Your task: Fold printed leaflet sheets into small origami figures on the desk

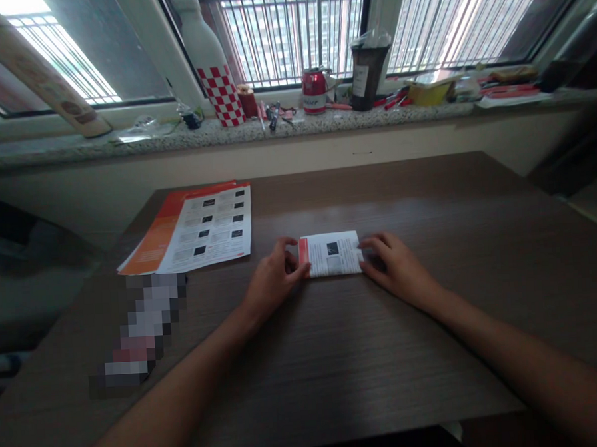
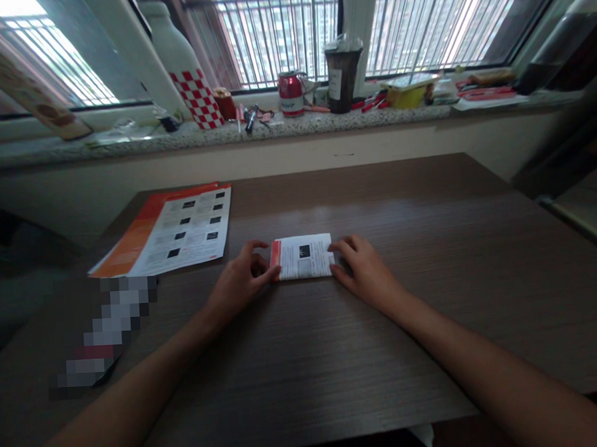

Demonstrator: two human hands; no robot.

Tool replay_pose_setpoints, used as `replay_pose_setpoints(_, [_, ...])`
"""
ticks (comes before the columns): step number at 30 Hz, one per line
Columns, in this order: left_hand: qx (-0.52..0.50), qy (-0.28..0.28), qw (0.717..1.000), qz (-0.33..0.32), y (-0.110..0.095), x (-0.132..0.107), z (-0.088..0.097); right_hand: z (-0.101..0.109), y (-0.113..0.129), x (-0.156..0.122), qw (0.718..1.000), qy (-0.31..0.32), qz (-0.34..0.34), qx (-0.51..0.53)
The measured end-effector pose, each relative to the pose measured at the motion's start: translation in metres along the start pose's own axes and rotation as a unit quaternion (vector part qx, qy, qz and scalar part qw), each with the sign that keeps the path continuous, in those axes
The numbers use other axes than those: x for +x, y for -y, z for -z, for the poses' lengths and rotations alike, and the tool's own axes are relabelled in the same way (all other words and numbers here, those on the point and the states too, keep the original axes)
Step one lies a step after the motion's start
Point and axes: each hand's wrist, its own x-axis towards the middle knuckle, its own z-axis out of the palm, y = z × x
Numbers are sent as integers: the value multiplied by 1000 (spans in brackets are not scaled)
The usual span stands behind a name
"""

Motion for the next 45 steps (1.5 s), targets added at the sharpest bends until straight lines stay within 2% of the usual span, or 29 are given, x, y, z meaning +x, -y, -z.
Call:
replay_pose_setpoints(4, [62,-11,997,-45,3,2,-3,-3,-2,0,997,30,52,-56])
replay_pose_setpoints(7, [99,-7,984,-145,12,4,-4,-3,-3,0,994,60,64,-72])
replay_pose_setpoints(10, [152,26,960,-235,20,6,-4,-1,-2,-2,991,80,64,-90])
replay_pose_setpoints(13, [191,83,939,-275,21,3,0,2,1,-5,988,94,81,-95])
replay_pose_setpoints(16, [201,120,936,-263,12,-3,6,3,3,-9,988,98,94,-74])
replay_pose_setpoints(21, [197,118,942,-246,-3,-12,3,-1,4,-10,994,69,78,-31])
replay_pose_setpoints(26, [200,116,944,-235,-5,-13,-6,-5,4,-1,998,48,37,-3])
replay_pose_setpoints(33, [217,122,942,-226,-7,-12,-4,-6,3,22,998,50,-23,13])
replay_pose_setpoints(45, [221,109,949,-198,-11,-14,-4,-18,-15,29,998,22,-41,37])
